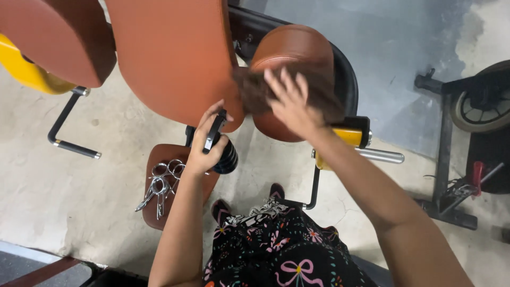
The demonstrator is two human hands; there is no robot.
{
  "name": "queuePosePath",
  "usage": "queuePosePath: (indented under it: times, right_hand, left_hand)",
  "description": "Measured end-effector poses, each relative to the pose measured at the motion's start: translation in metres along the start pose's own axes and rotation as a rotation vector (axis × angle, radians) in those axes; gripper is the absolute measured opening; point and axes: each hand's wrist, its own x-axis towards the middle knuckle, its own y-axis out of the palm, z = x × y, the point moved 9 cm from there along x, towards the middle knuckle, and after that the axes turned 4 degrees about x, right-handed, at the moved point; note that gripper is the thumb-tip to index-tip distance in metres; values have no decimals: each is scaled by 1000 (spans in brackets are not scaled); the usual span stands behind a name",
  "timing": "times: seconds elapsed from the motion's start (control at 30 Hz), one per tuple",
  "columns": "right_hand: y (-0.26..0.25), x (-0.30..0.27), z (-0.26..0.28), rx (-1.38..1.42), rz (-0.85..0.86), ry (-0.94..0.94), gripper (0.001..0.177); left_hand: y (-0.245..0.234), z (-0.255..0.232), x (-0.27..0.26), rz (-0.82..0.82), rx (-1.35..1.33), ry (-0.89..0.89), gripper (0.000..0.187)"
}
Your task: Wiping down gym machine parts with a spray bottle and a cloth.
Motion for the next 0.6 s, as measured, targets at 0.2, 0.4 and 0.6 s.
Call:
queuePosePath:
  times: [0.2,0.4,0.6]
  right_hand:
    - [-51,50,-21,155,-235,286,45]
    - [80,3,56,768,-8,258,60]
    - [80,-98,92,629,37,-45,54]
  left_hand:
    - [6,2,-4,17,-37,40,48]
    - [21,-7,-5,146,-207,-18,55]
    - [22,-18,-20,258,-58,146,50]
